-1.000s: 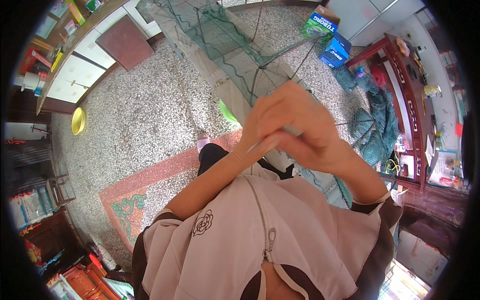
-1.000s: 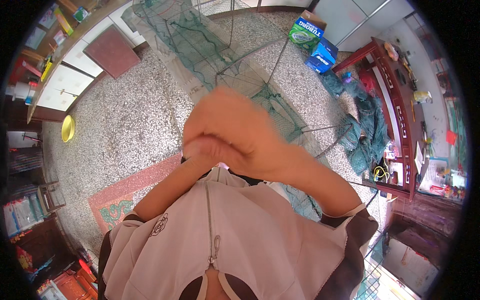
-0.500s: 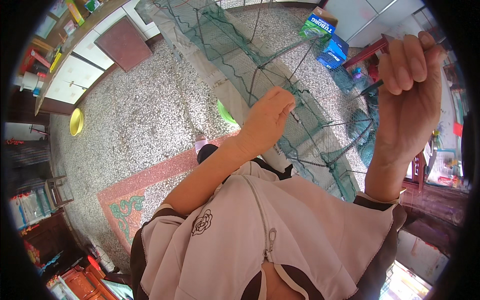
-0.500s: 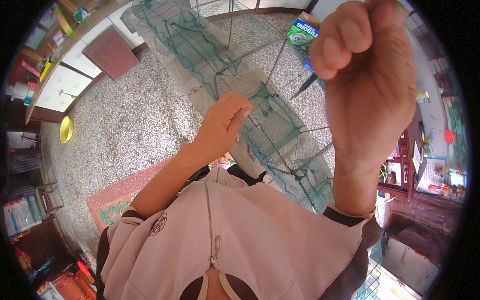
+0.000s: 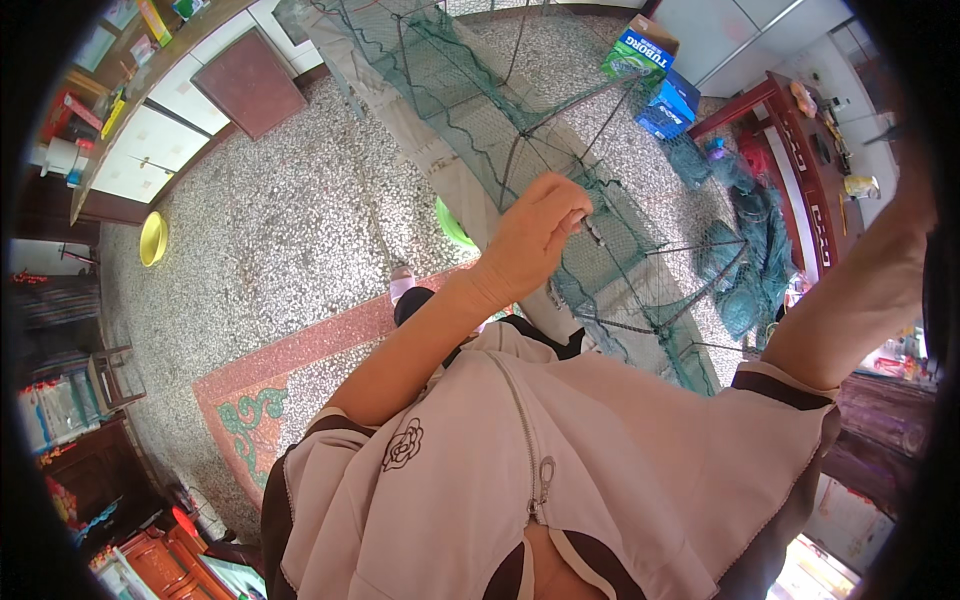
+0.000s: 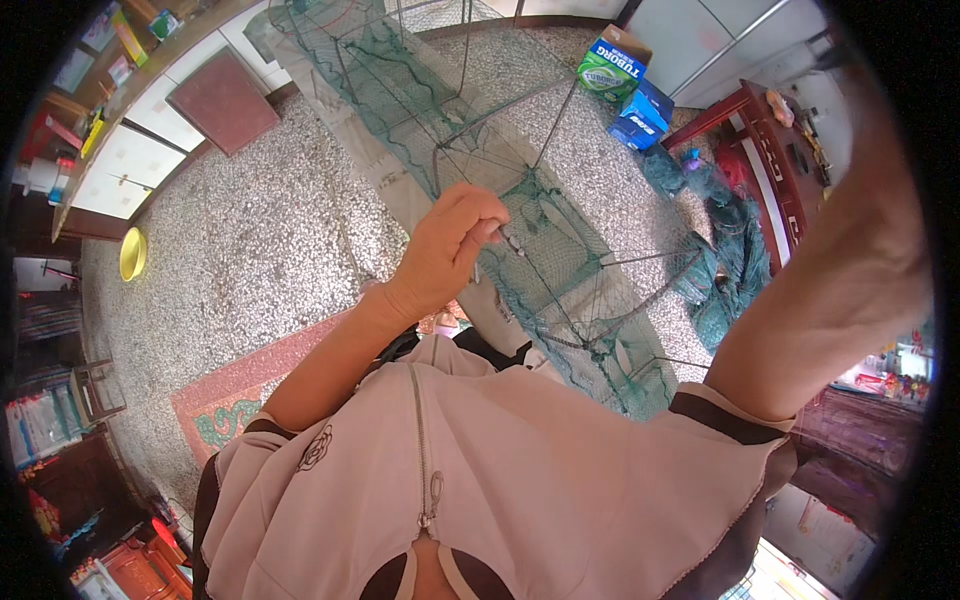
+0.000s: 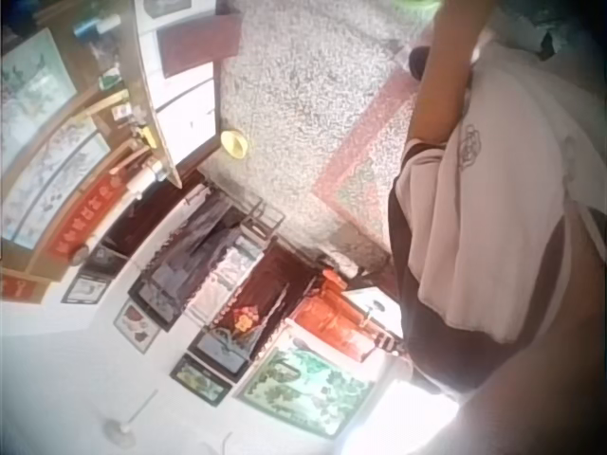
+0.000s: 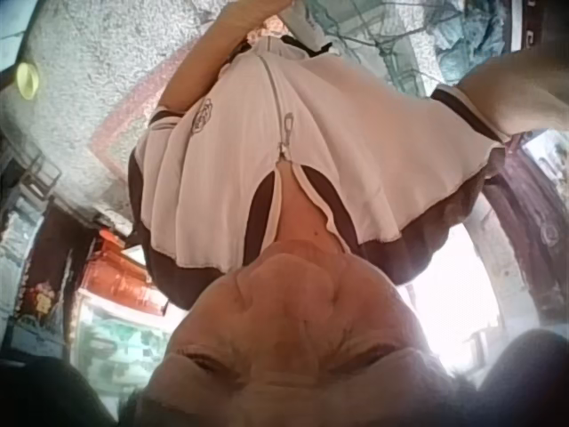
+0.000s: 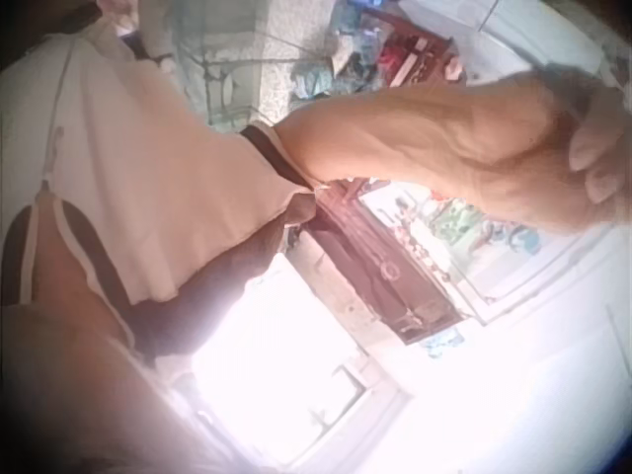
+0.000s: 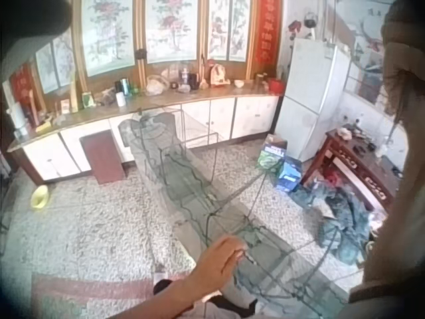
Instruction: The person repairs a green mesh fishing net by weaving dark thread through the holes using a plastic needle.
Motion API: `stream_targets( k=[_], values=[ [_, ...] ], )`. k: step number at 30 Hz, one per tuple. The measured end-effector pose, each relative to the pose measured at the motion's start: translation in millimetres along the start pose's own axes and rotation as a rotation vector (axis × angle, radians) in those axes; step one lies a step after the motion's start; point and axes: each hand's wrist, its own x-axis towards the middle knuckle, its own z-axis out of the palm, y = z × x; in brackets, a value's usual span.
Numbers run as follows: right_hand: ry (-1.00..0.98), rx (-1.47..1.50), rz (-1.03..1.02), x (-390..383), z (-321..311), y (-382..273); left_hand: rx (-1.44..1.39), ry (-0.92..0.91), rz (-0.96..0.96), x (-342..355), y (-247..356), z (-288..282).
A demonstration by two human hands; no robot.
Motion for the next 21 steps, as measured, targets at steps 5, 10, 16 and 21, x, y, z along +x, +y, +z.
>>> stream_targets(
  k=[5, 10, 16, 21],
  values=[
    [-0.07, -0.601, -0.107, -15.4, 14.5, 27.9, -0.048, -0.002, 0.023, 2.7, -2.8, 7.6],
    [-0.311, -1.038, -0.122, -12.8, 27.0, 61.4, -0.013, 0.003, -0.009, -0.4, -1.0, -1.5],
    [-0.334, -1.215, -0.108, -7.8, 20.1, 51.6, -0.056, -0.003, -0.012, 0.7, -3.5, 5.5],
    [-0.32, -1.264, -0.139, 10.2, 6.3, 37.1, -0.071, 0.008, -0.071, -2.8, 3.2, 1.8]
  ],
)
